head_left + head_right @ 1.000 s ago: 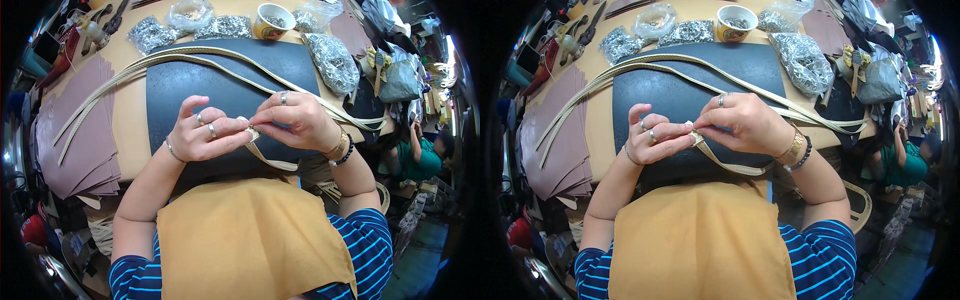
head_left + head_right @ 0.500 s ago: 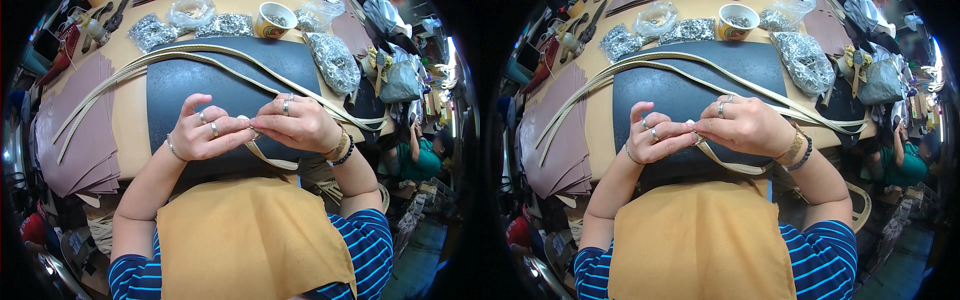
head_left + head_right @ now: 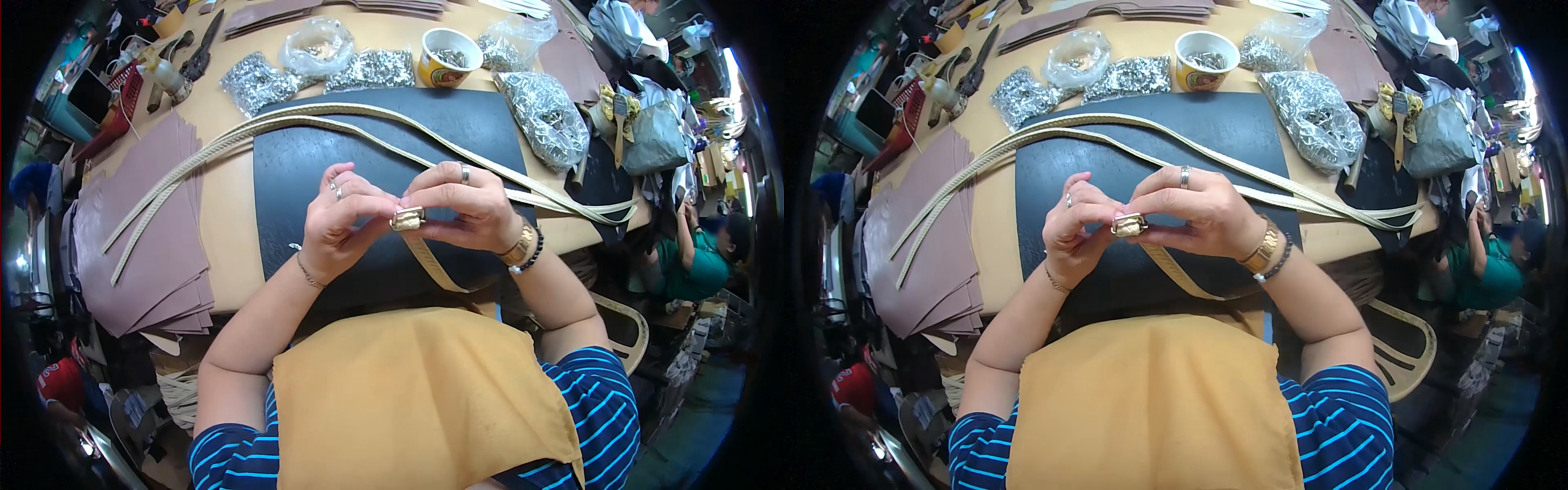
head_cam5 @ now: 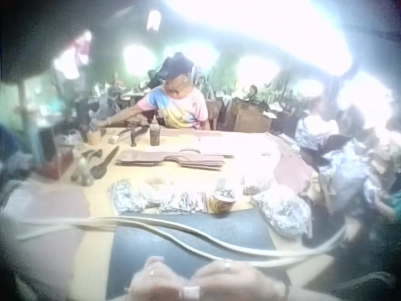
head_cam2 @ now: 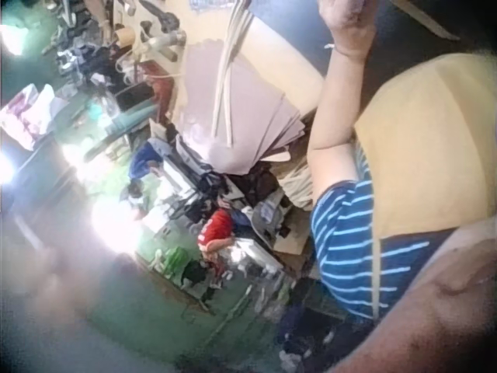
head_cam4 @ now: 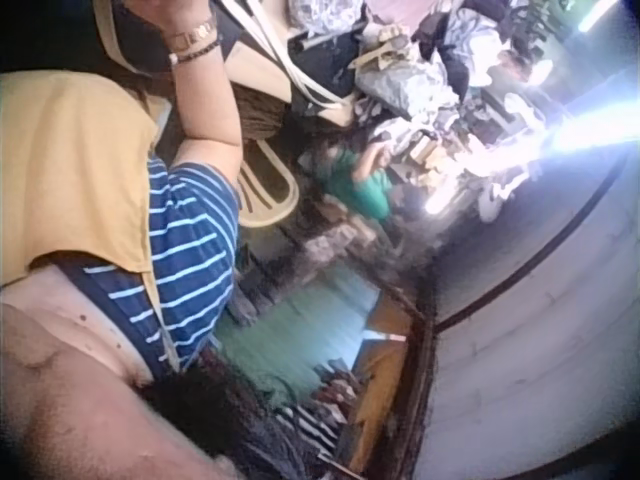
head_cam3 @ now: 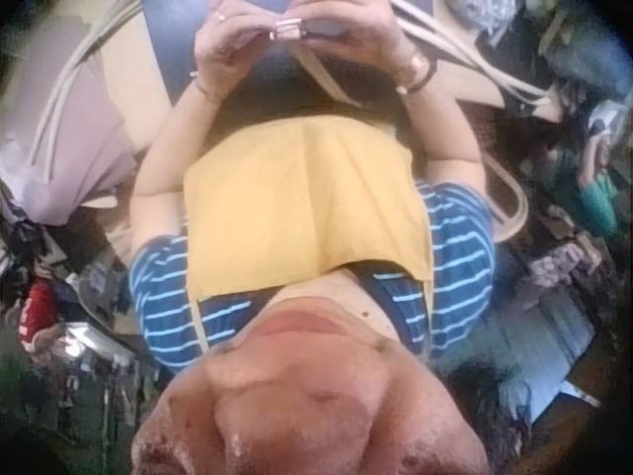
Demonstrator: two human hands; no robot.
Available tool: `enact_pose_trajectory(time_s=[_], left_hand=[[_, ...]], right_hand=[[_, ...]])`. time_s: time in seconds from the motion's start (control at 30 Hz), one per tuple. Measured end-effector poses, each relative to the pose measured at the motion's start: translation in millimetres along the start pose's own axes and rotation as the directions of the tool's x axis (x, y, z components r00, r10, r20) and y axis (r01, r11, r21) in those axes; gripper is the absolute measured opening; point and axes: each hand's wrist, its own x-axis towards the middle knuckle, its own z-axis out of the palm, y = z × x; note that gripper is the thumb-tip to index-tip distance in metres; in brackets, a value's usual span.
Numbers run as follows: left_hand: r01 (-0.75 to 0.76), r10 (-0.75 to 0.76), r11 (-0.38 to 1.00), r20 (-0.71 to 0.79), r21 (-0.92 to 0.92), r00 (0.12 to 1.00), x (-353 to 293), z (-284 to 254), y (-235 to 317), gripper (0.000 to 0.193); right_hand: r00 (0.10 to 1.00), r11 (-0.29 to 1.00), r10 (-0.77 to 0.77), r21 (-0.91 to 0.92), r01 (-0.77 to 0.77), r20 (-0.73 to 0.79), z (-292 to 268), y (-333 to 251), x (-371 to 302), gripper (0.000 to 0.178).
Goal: The person assembles leather straps by attaching metal buckles to the ends of pre-cut, textured leather strips at a workshop table.
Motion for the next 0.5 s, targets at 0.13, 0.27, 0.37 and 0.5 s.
enact_pose_trajectory(time_s=[0.13, 0.27, 0.37, 0.5], left_hand=[[0.139, -0.143, 0.988, -0.066, -0.072, 0.987, -2.5, 2.4, -14.2, 0.017], [0.300, -0.337, 0.912, -0.095, -0.278, 0.937, -4.4, 6.1, -16.0, 0.010], [0.410, -0.522, 0.746, -0.078, -0.525, 0.849, -6.3, 15.6, -18.5, 0.009], [0.457, -0.597, 0.661, -0.047, -0.595, 0.801, -3.9, 16.8, -17.3, 0.010]], right_hand=[[0.992, 0.996, 0.071, 0.059, -0.065, -0.104, 13.0, 20.2, -1.9, 0.031], [0.988, 0.996, 0.077, 0.049, -0.071, -0.136, 19.6, 29.8, 1.1, 0.030], [0.989, 0.999, 0.046, -0.004, -0.047, -0.140, 18.5, 34.5, 3.0, 0.030], [0.975, 0.995, 0.103, 0.021, -0.101, -0.199, 22.4, 35.1, -0.2, 0.028]])
